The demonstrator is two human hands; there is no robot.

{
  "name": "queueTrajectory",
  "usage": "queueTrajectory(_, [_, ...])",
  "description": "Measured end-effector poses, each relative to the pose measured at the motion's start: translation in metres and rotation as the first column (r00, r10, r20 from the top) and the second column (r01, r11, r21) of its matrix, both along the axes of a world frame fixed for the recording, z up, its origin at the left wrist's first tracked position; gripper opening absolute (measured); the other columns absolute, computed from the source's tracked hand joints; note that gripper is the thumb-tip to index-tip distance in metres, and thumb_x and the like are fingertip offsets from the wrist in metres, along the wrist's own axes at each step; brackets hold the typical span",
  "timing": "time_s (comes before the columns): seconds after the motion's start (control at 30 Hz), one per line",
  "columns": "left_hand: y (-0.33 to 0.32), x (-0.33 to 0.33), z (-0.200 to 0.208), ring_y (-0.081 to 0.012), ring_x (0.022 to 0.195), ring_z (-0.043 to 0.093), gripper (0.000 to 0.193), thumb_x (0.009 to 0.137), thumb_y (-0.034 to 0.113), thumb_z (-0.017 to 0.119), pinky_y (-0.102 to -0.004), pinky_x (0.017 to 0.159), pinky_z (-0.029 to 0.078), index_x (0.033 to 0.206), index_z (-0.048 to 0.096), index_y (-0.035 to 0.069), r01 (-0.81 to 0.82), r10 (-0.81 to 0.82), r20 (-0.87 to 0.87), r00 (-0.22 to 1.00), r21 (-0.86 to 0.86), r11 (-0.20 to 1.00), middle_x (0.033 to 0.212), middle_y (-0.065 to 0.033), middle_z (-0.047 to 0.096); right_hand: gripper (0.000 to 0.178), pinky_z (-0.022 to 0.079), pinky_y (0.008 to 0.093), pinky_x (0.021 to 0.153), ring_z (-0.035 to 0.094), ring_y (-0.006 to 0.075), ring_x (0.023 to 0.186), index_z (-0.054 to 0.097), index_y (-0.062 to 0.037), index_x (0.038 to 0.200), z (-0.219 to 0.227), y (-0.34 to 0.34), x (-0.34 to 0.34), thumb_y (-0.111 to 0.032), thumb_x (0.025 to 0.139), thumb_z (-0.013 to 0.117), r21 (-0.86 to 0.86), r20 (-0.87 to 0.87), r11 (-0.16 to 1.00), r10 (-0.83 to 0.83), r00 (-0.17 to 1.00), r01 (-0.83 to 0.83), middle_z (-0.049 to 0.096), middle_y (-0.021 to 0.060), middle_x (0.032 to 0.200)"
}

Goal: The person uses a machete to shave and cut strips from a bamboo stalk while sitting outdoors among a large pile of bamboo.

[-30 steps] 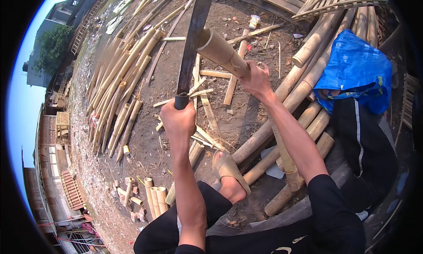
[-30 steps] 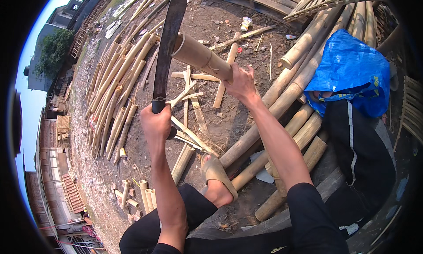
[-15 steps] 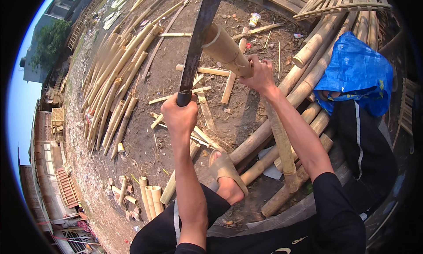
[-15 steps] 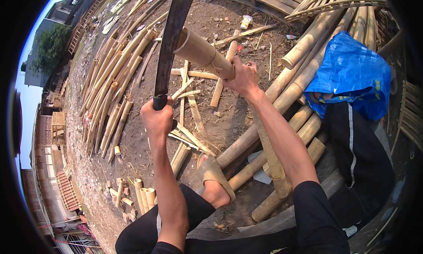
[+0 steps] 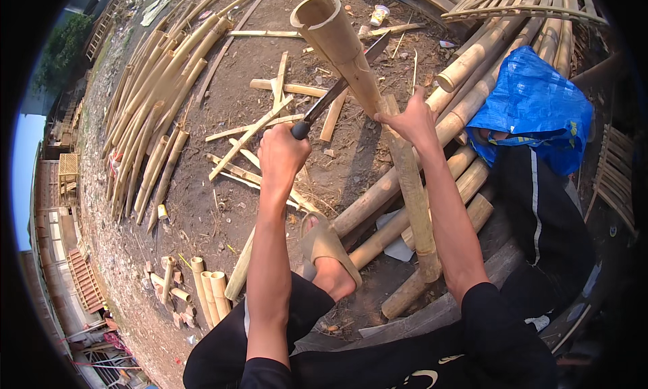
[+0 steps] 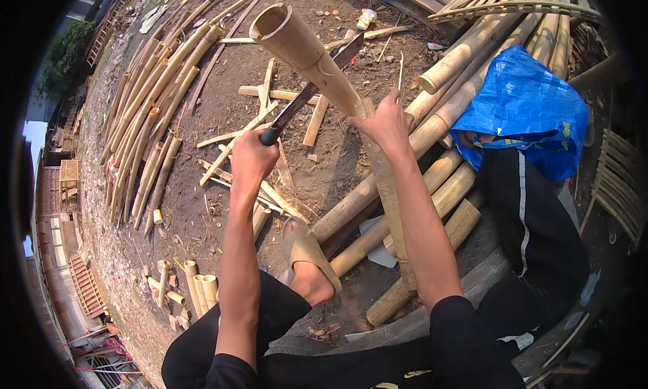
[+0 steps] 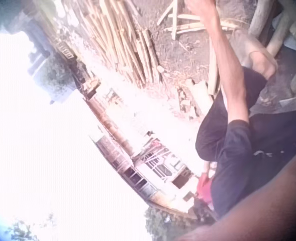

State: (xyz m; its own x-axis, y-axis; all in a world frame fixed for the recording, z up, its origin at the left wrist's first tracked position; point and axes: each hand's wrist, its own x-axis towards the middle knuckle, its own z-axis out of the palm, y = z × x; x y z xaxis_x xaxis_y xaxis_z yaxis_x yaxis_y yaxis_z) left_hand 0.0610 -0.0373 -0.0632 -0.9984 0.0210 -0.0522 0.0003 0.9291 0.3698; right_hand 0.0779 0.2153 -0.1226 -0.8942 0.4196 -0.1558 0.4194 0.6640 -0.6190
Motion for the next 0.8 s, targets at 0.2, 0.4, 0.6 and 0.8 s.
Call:
queueTrajectory(0.2, [0.034, -0.011, -0.046, -0.0464, 0.085, 0.069, 0.024, 0.075, 0.015, 0.062, -0.0532, 0.082, 0.054, 0.085, 0.073, -0.002, -0.001, -0.005, 0.045, 0.999, 0.128, 0.992, 0.082, -0.0294, 0.069, 0.114, 0.046, 0.0483, 0.103, 0.055, 0.0426, 0.124, 0.046, 0.0131, 0.127, -0.003, -0.026, 0.181, -0.063, 0.055, 0.09, 0.024, 0.564, 0.995, 0.064, 0.823, -0.093, 0.055, 0.0308, 0.129])
queueTrajectory(0.4, [0.045, -0.013, -0.085, -0.0467, 0.093, 0.07, 0.026, 0.082, 0.017, 0.061, -0.0531, 0.084, 0.055, 0.094, 0.074, -0.003, -0.007, -0.001, 0.143, 0.99, 0.057, 0.998, 0.094, -0.0298, 0.071, 0.081, 0.041, 0.0536, 0.102, 0.059, 0.0433, 0.105, 0.042, 0.0036, 0.128, -0.073, -0.045, 0.276, -0.028, 0.068, 0.086, 0.271, 0.367, 0.961, -0.053, 0.929, -0.052, 0.058, 0.026, 0.114])
queueTrajectory(0.6, [0.05, -0.007, -0.116, -0.0442, 0.098, 0.07, 0.024, 0.08, 0.012, 0.062, -0.0514, 0.086, 0.056, 0.094, 0.074, -0.003, -0.069, 0.054, 0.192, 0.98, 0.073, 0.995, 0.097, -0.0272, 0.072, 0.073, 0.049, 0.0507, 0.095, 0.063, 0.0447, 0.105, 0.053, 0.0041, 0.127, -0.066, -0.013, 0.274, -0.033, 0.07, 0.08, 0.006, 0.532, 1.0, -0.009, 0.847, 0.007, 0.064, 0.0274, 0.11])
queueTrajectory(0.8, [0.06, -0.018, -0.135, -0.0426, 0.097, 0.071, 0.024, 0.08, 0.016, 0.066, -0.0506, 0.085, 0.057, 0.095, 0.074, -0.002, -0.11, 0.081, 0.168, 0.982, 0.166, 0.98, 0.097, -0.0253, 0.073, 0.049, 0.055, 0.039, 0.075, 0.071, 0.0264, 0.082, 0.064, 0.0048, 0.104, 0.006, 0.054, 0.246, -0.028, 0.07, 0.077, -0.239, 0.256, 0.963, -0.059, 0.965, 0.122, 0.071, 0.0196, 0.088])
